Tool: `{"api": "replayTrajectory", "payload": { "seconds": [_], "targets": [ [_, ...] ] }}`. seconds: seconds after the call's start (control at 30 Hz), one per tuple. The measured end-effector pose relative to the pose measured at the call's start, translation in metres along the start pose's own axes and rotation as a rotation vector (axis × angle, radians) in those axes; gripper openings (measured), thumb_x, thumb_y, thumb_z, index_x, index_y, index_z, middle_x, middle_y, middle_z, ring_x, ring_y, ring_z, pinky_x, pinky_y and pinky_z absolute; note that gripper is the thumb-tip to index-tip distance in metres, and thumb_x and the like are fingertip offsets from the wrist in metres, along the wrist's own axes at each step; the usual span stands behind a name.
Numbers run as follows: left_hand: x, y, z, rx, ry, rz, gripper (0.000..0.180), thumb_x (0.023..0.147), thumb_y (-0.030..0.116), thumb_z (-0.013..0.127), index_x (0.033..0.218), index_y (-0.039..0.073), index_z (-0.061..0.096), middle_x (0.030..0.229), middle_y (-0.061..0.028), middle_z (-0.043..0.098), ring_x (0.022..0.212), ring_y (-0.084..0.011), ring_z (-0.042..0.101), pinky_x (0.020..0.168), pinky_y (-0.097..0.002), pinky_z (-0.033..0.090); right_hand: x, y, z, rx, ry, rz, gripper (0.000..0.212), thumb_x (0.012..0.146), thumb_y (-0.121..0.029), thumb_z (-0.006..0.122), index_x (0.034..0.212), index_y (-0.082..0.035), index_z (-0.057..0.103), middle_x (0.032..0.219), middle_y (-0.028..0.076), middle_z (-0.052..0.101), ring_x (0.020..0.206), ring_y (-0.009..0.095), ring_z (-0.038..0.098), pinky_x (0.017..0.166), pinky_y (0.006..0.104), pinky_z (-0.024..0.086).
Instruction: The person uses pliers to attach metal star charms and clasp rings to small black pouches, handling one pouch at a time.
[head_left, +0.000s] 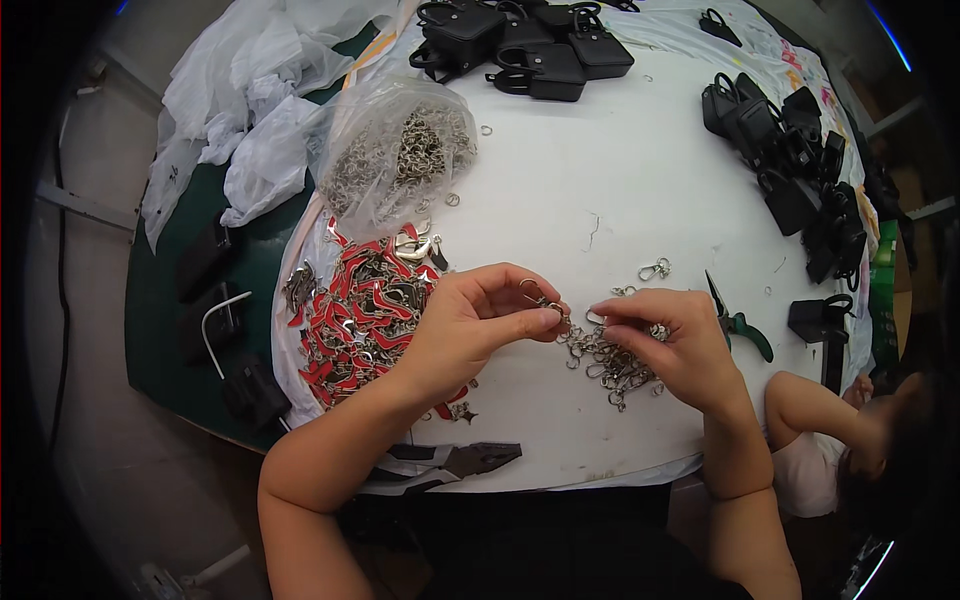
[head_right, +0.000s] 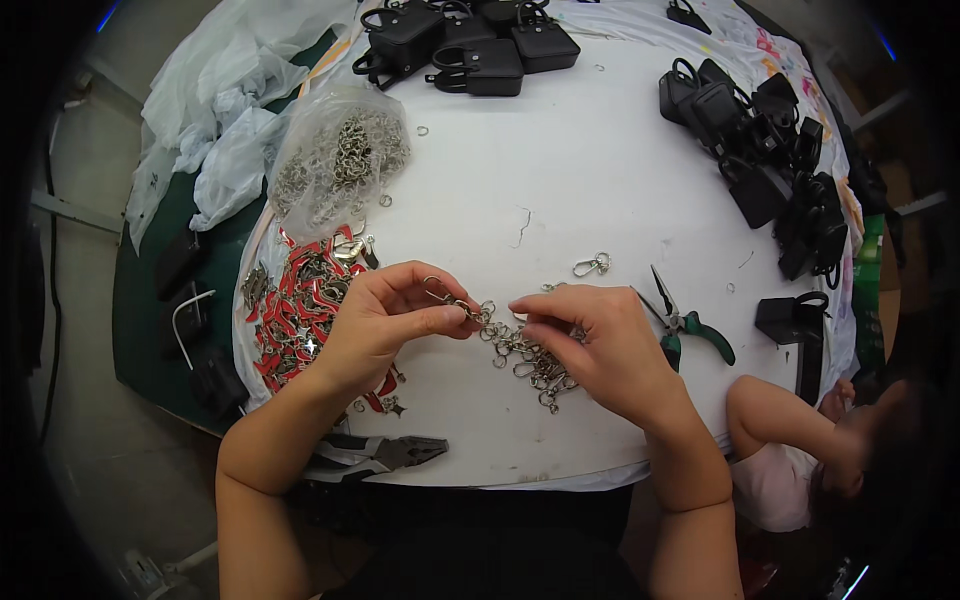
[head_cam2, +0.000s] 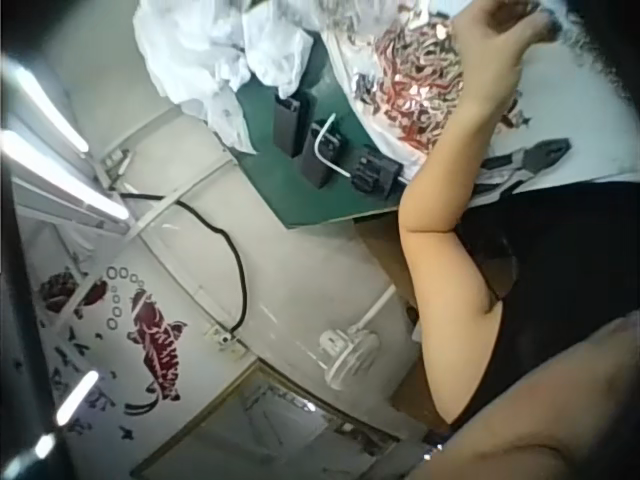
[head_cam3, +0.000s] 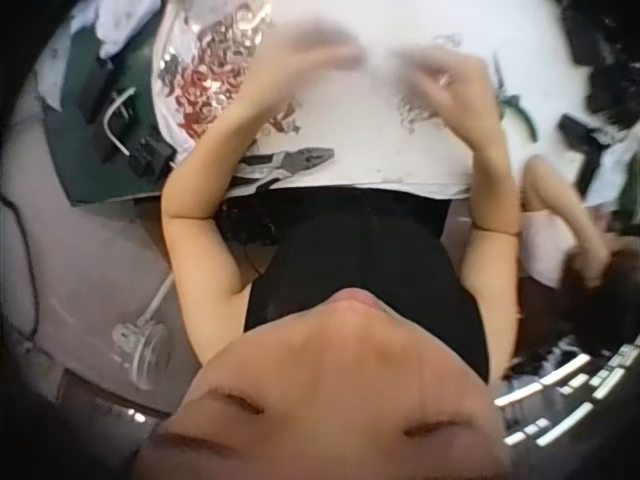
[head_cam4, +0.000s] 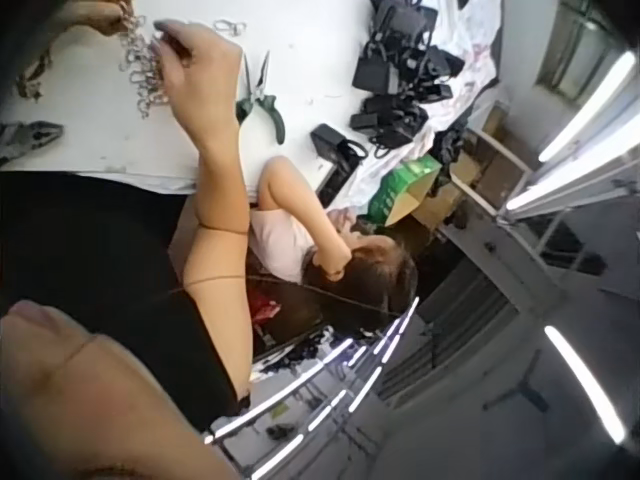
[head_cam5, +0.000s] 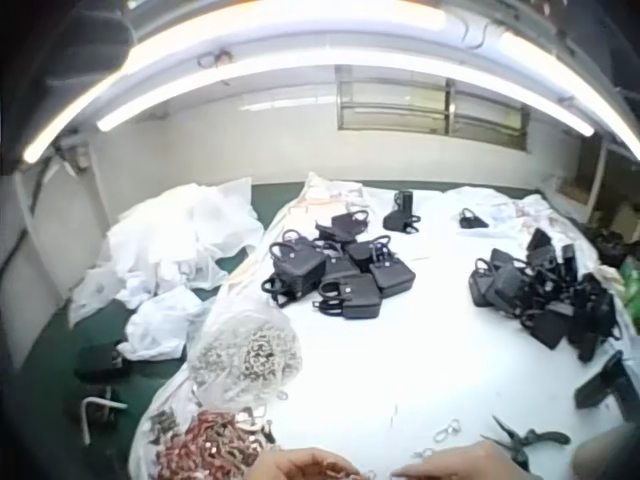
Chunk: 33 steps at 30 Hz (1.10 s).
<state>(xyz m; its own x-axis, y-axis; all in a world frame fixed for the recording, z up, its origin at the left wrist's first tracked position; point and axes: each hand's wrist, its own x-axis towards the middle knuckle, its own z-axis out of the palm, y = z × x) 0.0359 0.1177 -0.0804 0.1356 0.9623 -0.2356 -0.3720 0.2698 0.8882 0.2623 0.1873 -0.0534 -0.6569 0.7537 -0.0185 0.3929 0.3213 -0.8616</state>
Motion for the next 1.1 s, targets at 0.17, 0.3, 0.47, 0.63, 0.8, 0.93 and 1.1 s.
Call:
{"api": "replayTrajectory", "payload": {
  "seconds": [0.17,0.3,0.47,0.63,0.8,0.93,1.1],
  "targets": [
    [0.002,-0.001,0.001,-0.006,-0.014,-0.010,0.016,0.088,0.000,0.068,0.103,-0.003,0.064,0.097,-0.0144,0.071,0.090,-0.0227,0.072,0.081,-0.0346,0.060,0.001,0.004,-0.003,0.040,-0.097,-0.020,0.017,0.085,-0.004,0.072,0.101,0.002,0.073,0.083,0.011,0.072,0.067,0.014,0.066,0.064,0.0266,0.053],
    [0.001,0.002,0.002,-0.001,-0.007,-0.029,0.016,0.088,-0.001,0.068,0.103,-0.004,0.064,0.096,-0.0151,0.071,0.089,-0.0233,0.072,0.081,-0.0347,0.060,-0.002,0.001,-0.004,0.353,-0.156,0.235,0.013,0.083,-0.005,0.076,0.093,0.003,0.072,0.080,0.008,0.072,0.068,0.009,0.065,0.062,0.0229,0.052],
    [0.000,0.002,0.001,-0.013,-0.023,-0.025,0.016,0.087,-0.001,0.068,0.103,-0.004,0.063,0.097,-0.0157,0.071,0.089,-0.0236,0.072,0.081,-0.0349,0.060,0.000,0.000,-0.004,0.156,-0.132,0.122,0.011,0.083,-0.005,0.077,0.087,0.004,0.072,0.079,0.007,0.072,0.073,0.008,0.067,0.065,0.0199,0.053],
    [-0.001,0.003,0.002,-0.021,-0.017,-0.030,0.015,0.085,-0.002,0.070,0.098,-0.003,0.063,0.097,-0.0165,0.071,0.089,-0.0225,0.072,0.081,-0.0339,0.060,-0.003,0.001,0.007,0.441,-0.001,0.117,0.008,0.084,-0.003,0.076,0.086,0.003,0.072,0.082,0.008,0.073,0.077,0.011,0.069,0.069,0.0220,0.055],
    [-0.003,0.003,0.003,0.059,0.004,0.056,0.016,0.081,-0.006,0.073,0.091,-0.001,0.061,0.096,-0.0168,0.071,0.091,-0.0198,0.070,0.083,-0.0327,0.059,-0.003,-0.004,0.014,0.792,-0.043,0.263,0.006,0.086,-0.001,0.072,0.091,0.003,0.071,0.087,0.009,0.072,0.079,0.013,0.069,0.072,0.0230,0.055],
    [-0.005,0.001,0.006,0.111,0.000,0.154,0.017,0.079,-0.010,0.073,0.088,-0.001,0.062,0.095,-0.0166,0.071,0.093,-0.0193,0.069,0.083,-0.0321,0.058,-0.001,0.007,0.021,0.865,-0.094,0.323,0.012,0.089,-0.006,0.071,0.095,0.004,0.069,0.086,0.009,0.071,0.073,0.012,0.065,0.068,0.0240,0.052],
    [-0.009,-0.004,0.006,0.134,-0.010,0.274,0.019,0.077,-0.011,0.073,0.089,-0.001,0.063,0.094,-0.0157,0.071,0.093,-0.0196,0.069,0.084,-0.0324,0.057,0.001,0.007,0.029,0.988,-0.062,0.369,0.012,0.091,-0.009,0.070,0.094,0.002,0.069,0.083,0.007,0.067,0.070,0.011,0.060,0.067,0.0253,0.050]
  ]
}}
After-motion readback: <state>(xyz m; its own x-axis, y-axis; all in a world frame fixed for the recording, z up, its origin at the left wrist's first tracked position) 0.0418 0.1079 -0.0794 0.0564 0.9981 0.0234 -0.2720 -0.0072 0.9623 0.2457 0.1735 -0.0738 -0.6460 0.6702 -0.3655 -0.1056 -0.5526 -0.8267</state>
